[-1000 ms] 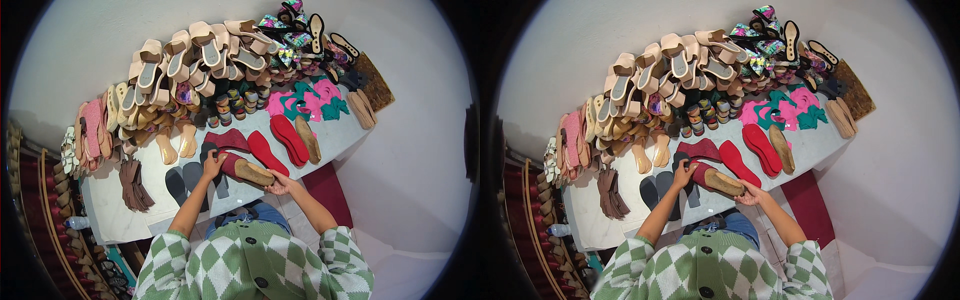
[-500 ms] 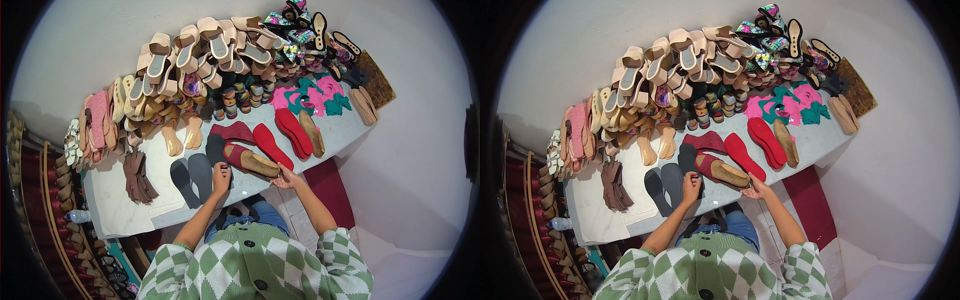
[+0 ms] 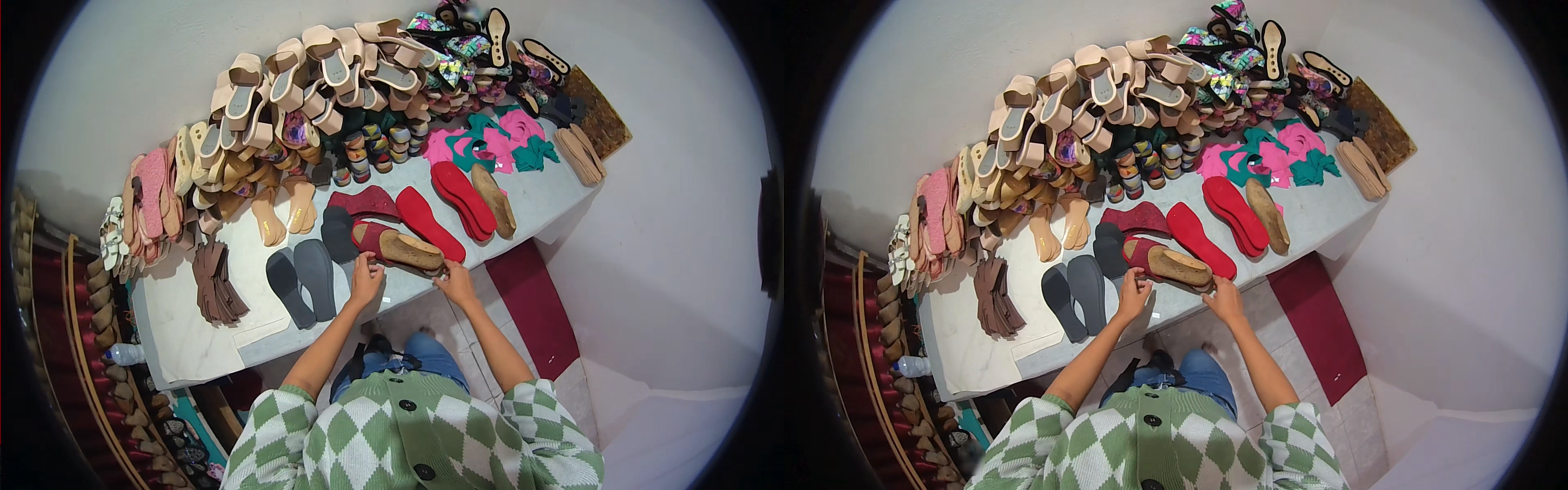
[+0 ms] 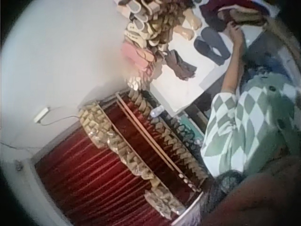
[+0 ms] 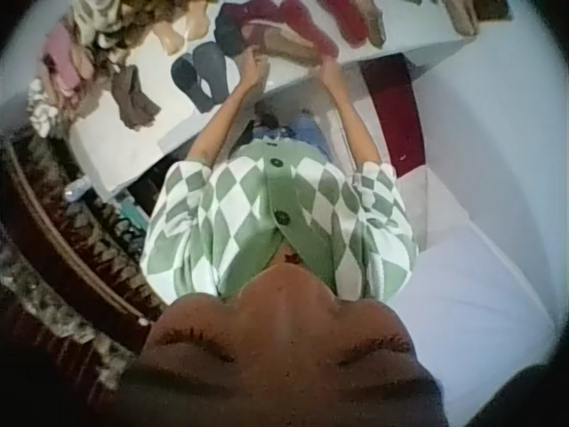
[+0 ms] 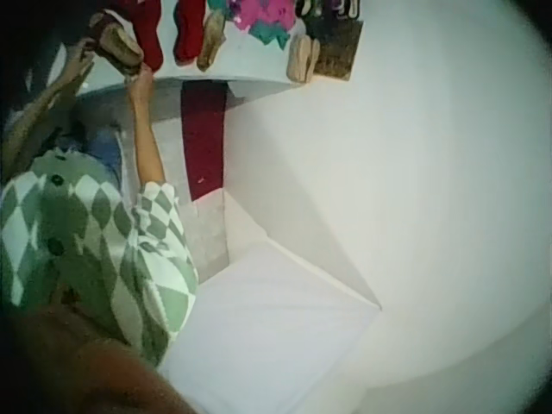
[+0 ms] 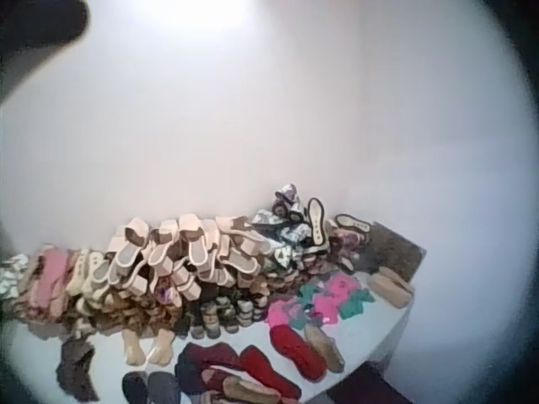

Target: Manually assemble various shoe components onto a wooden shoe last.

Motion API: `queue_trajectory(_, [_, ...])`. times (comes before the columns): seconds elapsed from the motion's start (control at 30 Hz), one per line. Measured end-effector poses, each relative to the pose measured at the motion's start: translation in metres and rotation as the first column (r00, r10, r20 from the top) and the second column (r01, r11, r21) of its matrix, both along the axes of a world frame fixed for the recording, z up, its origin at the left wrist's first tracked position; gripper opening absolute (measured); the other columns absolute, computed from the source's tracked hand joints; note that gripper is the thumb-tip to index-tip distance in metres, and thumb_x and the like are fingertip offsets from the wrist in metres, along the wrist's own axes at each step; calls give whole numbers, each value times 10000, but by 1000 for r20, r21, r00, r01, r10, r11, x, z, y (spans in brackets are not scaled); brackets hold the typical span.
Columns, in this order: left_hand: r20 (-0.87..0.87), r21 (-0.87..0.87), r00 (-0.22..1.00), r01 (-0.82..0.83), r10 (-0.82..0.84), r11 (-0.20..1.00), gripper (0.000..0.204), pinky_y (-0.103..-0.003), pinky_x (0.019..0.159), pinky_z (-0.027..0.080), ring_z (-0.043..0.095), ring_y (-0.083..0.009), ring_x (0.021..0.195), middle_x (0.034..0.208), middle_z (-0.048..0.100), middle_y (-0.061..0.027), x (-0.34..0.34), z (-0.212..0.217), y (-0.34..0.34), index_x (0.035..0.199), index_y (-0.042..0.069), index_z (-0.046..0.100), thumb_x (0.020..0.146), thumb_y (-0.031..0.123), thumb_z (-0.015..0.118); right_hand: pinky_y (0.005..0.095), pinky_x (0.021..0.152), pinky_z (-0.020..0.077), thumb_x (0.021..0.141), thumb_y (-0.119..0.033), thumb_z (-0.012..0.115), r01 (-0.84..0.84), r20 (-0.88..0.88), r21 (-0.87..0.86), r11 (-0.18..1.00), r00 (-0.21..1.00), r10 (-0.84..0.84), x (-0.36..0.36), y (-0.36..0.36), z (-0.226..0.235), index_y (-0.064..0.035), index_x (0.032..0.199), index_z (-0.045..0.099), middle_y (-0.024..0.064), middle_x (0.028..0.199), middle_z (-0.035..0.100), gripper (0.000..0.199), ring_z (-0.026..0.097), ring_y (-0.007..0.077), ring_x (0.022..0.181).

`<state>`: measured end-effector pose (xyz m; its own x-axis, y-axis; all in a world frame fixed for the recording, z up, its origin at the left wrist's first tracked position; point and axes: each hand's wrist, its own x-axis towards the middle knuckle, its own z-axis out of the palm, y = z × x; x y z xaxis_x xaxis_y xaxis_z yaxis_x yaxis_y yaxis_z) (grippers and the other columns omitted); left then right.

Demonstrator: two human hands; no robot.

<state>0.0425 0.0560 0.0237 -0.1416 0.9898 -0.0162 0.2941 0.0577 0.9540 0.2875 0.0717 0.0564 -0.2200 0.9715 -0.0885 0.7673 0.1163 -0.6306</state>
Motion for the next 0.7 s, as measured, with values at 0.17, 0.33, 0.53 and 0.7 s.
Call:
queue_trajectory(0.17, [-355,197,928,-44,113,979,585,-385,887,418,448,-311,1092,1132,417,-176,18,27,-16,1194,26,390,679,-9,665,372,631,474,656,-305,732,130,117,29,991,984,-133,-13,-12,13,-81,1062,555,69,788,611,496,606,256,720])
queue_trajectory(0.33, [-561,305,827,161,40,939,811,-414,952,327,364,-321,1179,1233,398,-118,41,77,11,1242,104,384,531,49,770,384,561,459,658,-316,735,135,133,82,988,981,-145,-6,-6,-2,-80,1050,573,67,619,594,485,605,270,622])
queue_trajectory(0.53, [-804,260,594,402,-34,878,795,-424,964,280,369,-259,1168,1176,447,-32,57,66,38,1162,176,459,442,153,797,414,542,448,690,-308,713,32,114,74,997,993,-40,-1,7,-14,-44,955,513,105,625,594,424,604,301,627])
queue_trajectory(0.7, [-810,307,583,324,66,895,709,-429,953,288,381,-247,1130,1100,454,-20,67,48,38,1079,164,482,441,172,790,432,542,440,715,-296,697,3,77,133,991,997,-13,4,6,-23,-35,930,483,158,627,579,400,586,355,630])
